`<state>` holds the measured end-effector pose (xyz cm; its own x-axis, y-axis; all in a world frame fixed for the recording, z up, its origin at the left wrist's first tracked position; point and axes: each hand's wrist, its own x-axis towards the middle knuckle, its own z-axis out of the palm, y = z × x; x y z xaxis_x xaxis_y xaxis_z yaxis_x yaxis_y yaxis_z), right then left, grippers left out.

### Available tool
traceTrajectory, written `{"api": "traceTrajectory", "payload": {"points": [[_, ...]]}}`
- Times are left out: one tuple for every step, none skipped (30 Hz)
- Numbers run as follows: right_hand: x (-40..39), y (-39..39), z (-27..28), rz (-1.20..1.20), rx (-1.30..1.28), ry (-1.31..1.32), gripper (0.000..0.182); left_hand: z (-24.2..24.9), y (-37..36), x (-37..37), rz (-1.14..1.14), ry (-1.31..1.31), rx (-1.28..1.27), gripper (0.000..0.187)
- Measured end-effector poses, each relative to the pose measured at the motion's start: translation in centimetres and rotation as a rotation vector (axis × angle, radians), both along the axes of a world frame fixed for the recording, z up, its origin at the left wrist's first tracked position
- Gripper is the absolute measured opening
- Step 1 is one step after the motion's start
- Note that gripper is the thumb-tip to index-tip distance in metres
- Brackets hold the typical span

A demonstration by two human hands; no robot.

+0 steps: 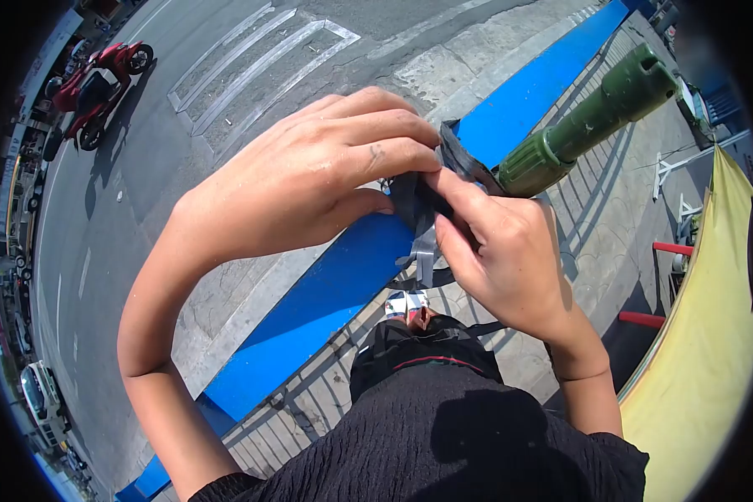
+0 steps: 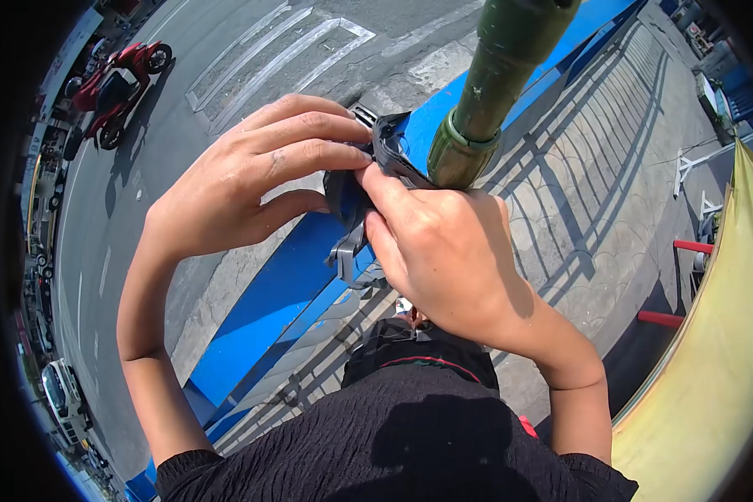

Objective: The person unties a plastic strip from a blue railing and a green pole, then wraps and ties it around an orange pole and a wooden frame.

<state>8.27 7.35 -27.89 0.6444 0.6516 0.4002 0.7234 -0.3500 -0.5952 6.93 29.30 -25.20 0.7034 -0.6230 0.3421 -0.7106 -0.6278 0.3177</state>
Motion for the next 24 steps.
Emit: {"api": "traceTrajectory", "payload": {"points": [[-0.1, -0.1, 0.0, 0.014, -0.031, -0.026, 0.031, 0.1, 0.0, -0.1, -0.002, -0.004, 0.0, 0.045], [-0.4, -0.2, 0.0, 0.001, -0.029, -0.014, 0.031, 0.2, 0.0, -0.2, -0.045, -0.033, 0.017, 0.039], [-0.8, -0.5, -0.2, -0.001, -0.027, -0.018, 0.031, 0.5, -0.2, -0.4, -0.088, -0.063, 0.035, 0.033], [-1.2, -0.7, -0.6, -0.026, 0.045, -0.044, 0.032, 0.4, -0.5, -0.4, -0.166, -0.018, -0.044, 0.026], [-1.5, -0.9, -0.7, -0.048, 0.117, -0.07, 0.032, 0.5, -0.6, -0.7, -0.165, -0.024, -0.043, 0.026], [-2.1, -1.3, -0.4, -0.041, 0.153, 0.013, 0.028, 0.8, -0.3, -1.6, -0.113, 0.057, -0.104, 0.026], [-2.4, -1.5, -0.4, -0.036, 0.152, 0.011, 0.028, 0.9, 0.0, -2.2, -0.06, 0.143, -0.167, 0.027], [-2.7, -1.6, -0.5, -0.039, 0.24, 0.069, 0.026, 1.1, 0.5, -2.7, -0.049, 0.111, -0.135, 0.02], [-3.1, -1.7, -0.4, -0.037, 0.327, 0.125, 0.024, 1.2, 0.6, -3.5, -0.039, 0.106, -0.136, 0.02], [-0.7, 0.1, -1.8, -0.031, 0.305, 0.243, 0.024, -0.4, 3.0, -1.2, -0.04, 0.159, -0.134, 0.017], [-0.7, 0.0, -1.6, -0.016, 0.301, 0.243, 0.024, -0.4, 3.2, -1.7, -0.038, 0.192, -0.113, 0.02], [-0.9, -0.1, -1.3, -0.001, 0.309, 0.356, 0.024, -0.8, 3.2, -2.0, -0.073, 0.199, -0.117, 0.037], [-1.1, -0.2, -1.2, 0.014, 0.315, 0.469, 0.025, -0.8, 3.2, -2.5, -0.057, 0.196, -0.122, 0.037], [-0.8, -0.4, -1.2, 0.059, 0.299, 0.36, 0.024, -0.8, 3.2, -3.0, -0.053, 0.286, -0.105, 0.041], [-0.5, -0.6, -1.2, 0.1, 0.289, 0.25, 0.023, -0.7, 3.2, -3.4, -0.052, 0.376, -0.089, 0.046], [-0.2, -1.4, -0.5, 0.157, 0.17, 0.441, 0.019, -1.1, 3.1, -3.5, -0.061, 0.319, -0.124, 0.055], [-0.4, -1.6, 0.1, 0.209, 0.047, 0.627, 0.016, -1.1, 3.3, -4.0, -0.055, 0.313, -0.127, 0.055], [-0.5, -1.5, 0.4, 0.216, -0.058, 0.576, 0.02, -0.9, 3.4, -4.1, -0.071, 0.297, -0.088, 0.051], [-0.8, -1.3, 1.1, 0.179, -0.17, 0.559, 0.02, -0.5, 3.1, -4.1, -0.091, 0.281, -0.048, 0.049], [-1.4, -0.9, 1.9, 0.184, -0.262, 0.435, 0.019, 0.2, 2.7, -4.5, -0.097, 0.275, -0.047, 0.049], [-1.8, -0.5, 2.4, 0.185, -0.352, 0.312, 0.019, 1.2, 2.1, -5.1, -0.106, 0.367, -0.018, 0.044], [-2.0, -0.5, 2.1, 0.177, -0.311, 0.244, 0.019, 1.8, 1.4, -5.6, -0.119, 0.46, 0.015, 0.041], [-1.9, -0.7, 1.9, 0.163, -0.308, 0.243, 0.019, 1.4, 0.9, -6.2, -0.189, 0.341, -0.038, 0.035], [-2.2, -0.7, 1.6, 0.213, -0.299, 0.218, 0.019, 1.7, 0.5, -7.0, -0.184, 0.332, -0.031, 0.034]]}}
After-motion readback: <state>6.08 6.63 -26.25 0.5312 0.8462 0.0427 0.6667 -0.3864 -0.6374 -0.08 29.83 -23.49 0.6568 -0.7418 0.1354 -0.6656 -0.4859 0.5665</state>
